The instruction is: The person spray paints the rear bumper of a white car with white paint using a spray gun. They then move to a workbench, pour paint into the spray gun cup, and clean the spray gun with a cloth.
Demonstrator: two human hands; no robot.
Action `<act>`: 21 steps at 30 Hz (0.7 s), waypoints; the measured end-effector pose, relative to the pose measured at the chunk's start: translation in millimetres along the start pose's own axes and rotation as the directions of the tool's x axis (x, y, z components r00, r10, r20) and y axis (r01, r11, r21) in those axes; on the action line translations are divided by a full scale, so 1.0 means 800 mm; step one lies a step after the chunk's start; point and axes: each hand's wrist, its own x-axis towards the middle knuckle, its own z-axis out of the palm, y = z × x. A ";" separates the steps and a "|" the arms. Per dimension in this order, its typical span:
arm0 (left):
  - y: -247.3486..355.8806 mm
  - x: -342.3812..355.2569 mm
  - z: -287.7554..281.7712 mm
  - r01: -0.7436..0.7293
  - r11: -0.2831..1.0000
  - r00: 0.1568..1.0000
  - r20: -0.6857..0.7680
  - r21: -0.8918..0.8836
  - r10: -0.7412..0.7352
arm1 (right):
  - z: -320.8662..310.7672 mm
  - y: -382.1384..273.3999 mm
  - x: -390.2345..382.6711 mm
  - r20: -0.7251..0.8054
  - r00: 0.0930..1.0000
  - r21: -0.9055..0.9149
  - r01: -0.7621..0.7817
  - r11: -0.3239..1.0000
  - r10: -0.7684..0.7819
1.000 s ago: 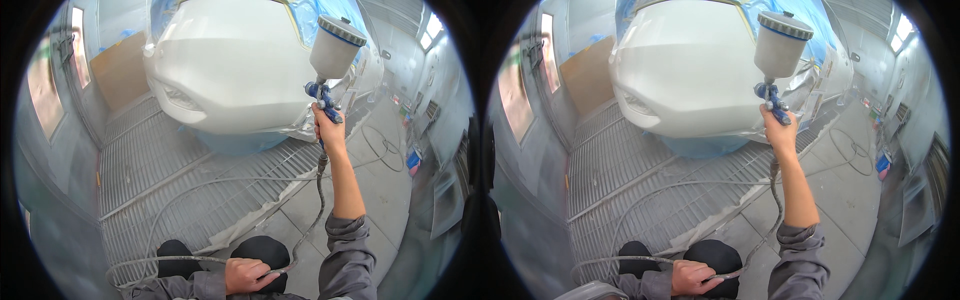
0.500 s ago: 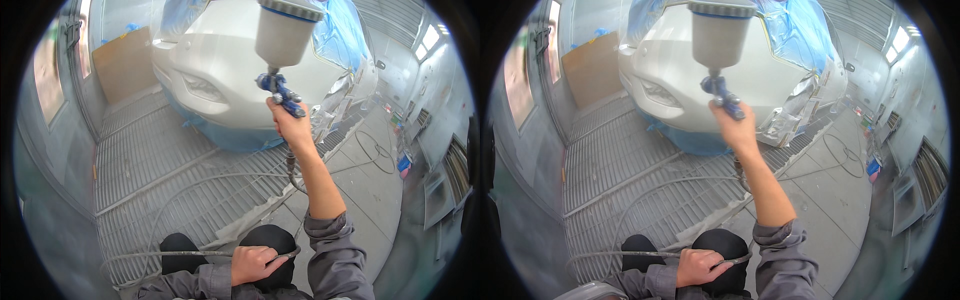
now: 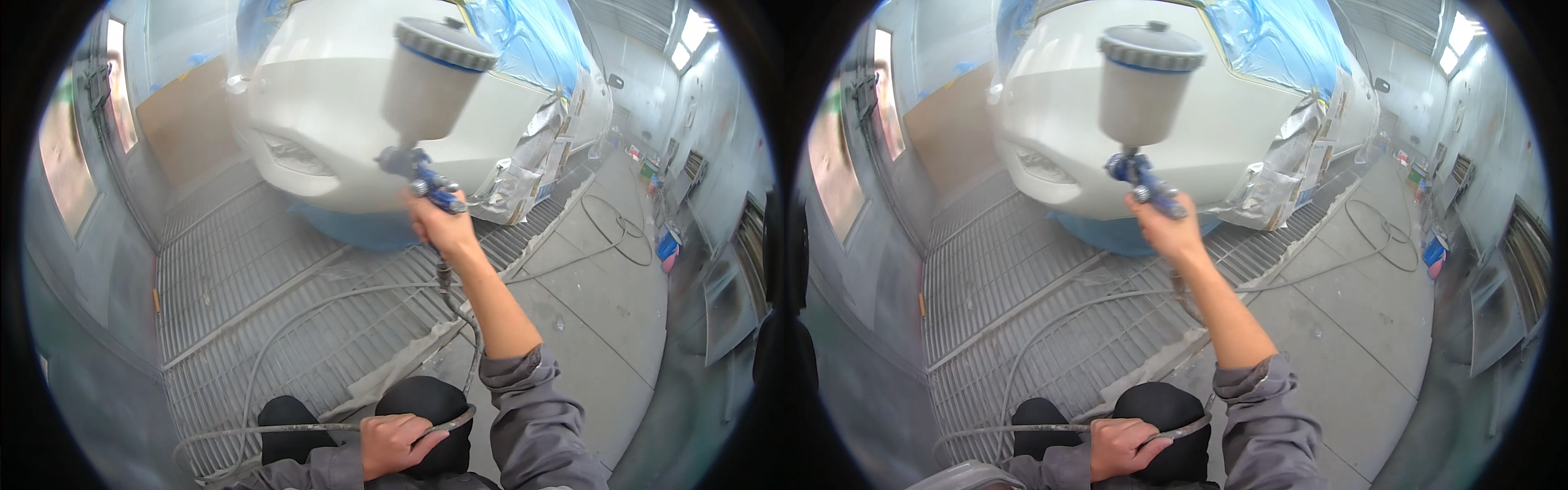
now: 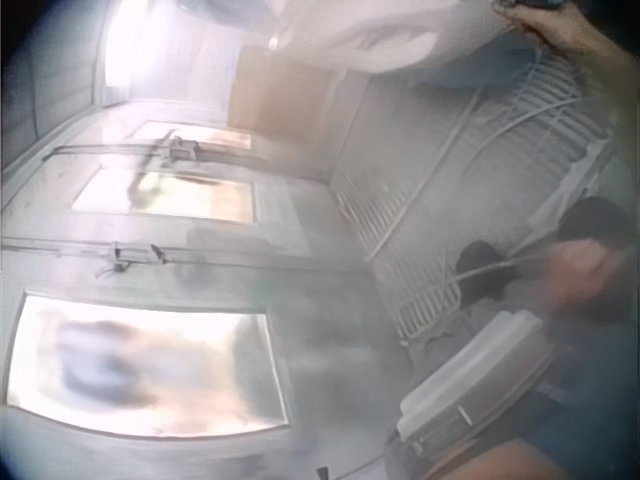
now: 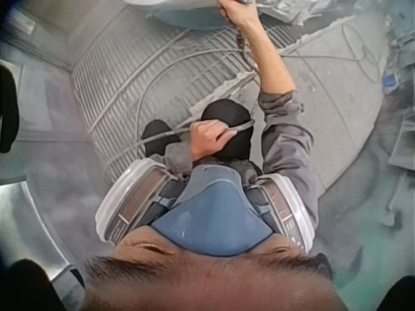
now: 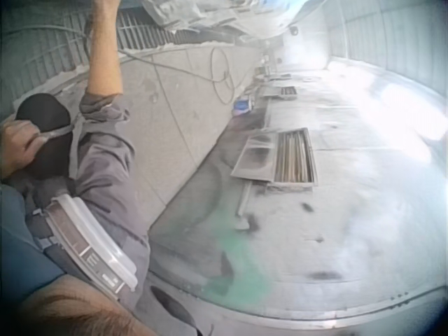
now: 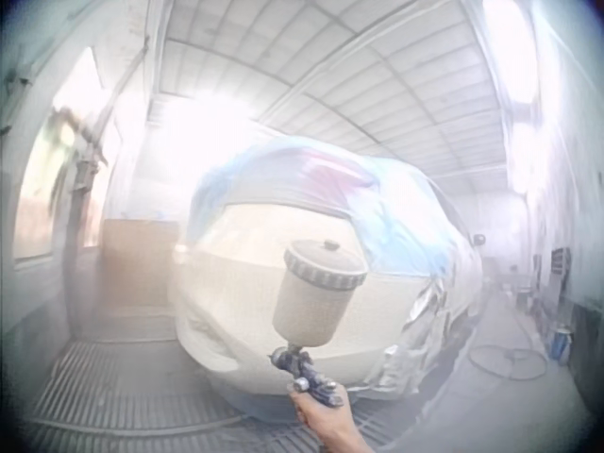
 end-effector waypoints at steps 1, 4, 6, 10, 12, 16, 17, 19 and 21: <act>-0.001 0.004 0.003 0.013 1.000 1.000 0.010 -0.002 -0.013 | -0.025 0.008 0.006 -0.063 0.998 -0.022 0.008 1.000 -0.009; -0.004 0.016 0.015 0.069 0.997 0.996 0.063 0.026 -0.070 | -0.106 0.027 0.025 -0.179 0.984 0.005 0.013 1.000 -0.012; -0.008 0.026 0.026 0.060 0.997 0.995 0.076 0.058 -0.064 | -0.161 0.037 0.039 -0.221 0.975 0.000 0.029 1.000 -0.029; -0.015 0.048 0.052 0.078 0.990 0.991 0.097 0.116 -0.090 | -0.264 0.057 0.068 -0.302 0.953 -0.037 0.017 0.999 -0.027; -0.017 0.062 0.064 0.085 0.987 0.990 0.103 0.135 -0.100 | -0.310 0.065 0.081 -0.315 0.948 -0.038 0.044 0.998 -0.054; -0.007 0.079 0.081 0.115 0.971 0.973 0.173 0.211 -0.153 | -0.383 0.082 0.107 -0.427 0.902 -0.019 0.059 0.998 -0.061; -0.006 0.082 0.086 0.124 0.962 0.962 0.208 0.243 -0.176 | -0.399 0.085 0.113 -0.445 0.891 -0.035 0.084 0.996 -0.091; -0.007 0.086 0.094 0.115 0.965 0.973 0.170 0.238 -0.158 | -0.426 0.090 0.125 -0.488 0.867 -0.037 0.091 0.995 -0.098; -0.013 0.089 0.101 0.111 0.968 0.979 0.142 0.224 -0.145 | -0.450 0.095 0.136 -0.537 0.836 -0.051 0.100 0.994 -0.112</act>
